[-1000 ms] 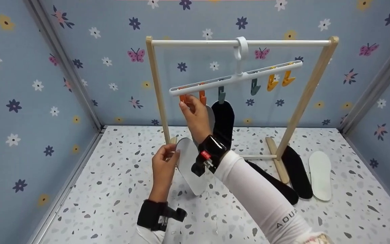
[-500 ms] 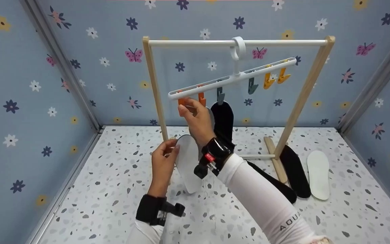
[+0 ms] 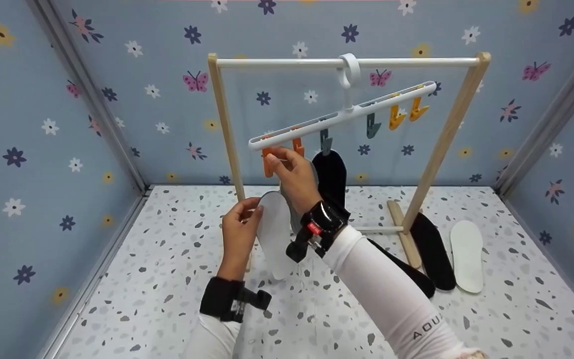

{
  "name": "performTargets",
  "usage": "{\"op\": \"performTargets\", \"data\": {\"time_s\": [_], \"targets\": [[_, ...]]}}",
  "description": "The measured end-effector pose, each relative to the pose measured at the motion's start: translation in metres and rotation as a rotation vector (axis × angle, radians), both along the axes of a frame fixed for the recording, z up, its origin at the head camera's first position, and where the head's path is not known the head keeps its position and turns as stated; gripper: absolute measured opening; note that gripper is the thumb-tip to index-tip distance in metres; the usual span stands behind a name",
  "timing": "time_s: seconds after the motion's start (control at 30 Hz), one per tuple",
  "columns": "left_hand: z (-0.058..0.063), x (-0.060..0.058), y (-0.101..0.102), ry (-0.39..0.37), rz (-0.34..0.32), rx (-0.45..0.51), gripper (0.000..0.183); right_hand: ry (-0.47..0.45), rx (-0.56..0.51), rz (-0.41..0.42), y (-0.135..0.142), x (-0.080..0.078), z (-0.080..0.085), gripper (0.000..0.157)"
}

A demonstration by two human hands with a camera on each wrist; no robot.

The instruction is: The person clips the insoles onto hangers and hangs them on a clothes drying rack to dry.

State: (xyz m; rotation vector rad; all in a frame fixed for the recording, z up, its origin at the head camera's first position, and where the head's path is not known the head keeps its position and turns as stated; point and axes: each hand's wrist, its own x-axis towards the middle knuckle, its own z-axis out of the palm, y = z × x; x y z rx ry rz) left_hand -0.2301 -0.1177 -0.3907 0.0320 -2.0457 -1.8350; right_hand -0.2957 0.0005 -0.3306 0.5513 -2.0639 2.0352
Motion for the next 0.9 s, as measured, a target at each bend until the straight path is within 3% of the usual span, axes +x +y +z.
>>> {"op": "performTargets", "data": {"time_s": [0.3, 0.53, 0.9], "targets": [[0.015, 0.002, 0.002, -0.004, -0.009, -0.009, 0.024, -0.023, -0.019, 0.014, 0.002, 0.000, 0.002, 0.029], [-0.004, -0.024, -0.004, 0.032, 0.020, 0.009, 0.025, -0.027, -0.045, 0.023, 0.002, -0.001, 0.003, 0.027], [-0.004, -0.024, 0.000, 0.040, 0.046, -0.022, 0.022, -0.049, -0.074, 0.031, 0.005, -0.002, 0.002, 0.025]]}}
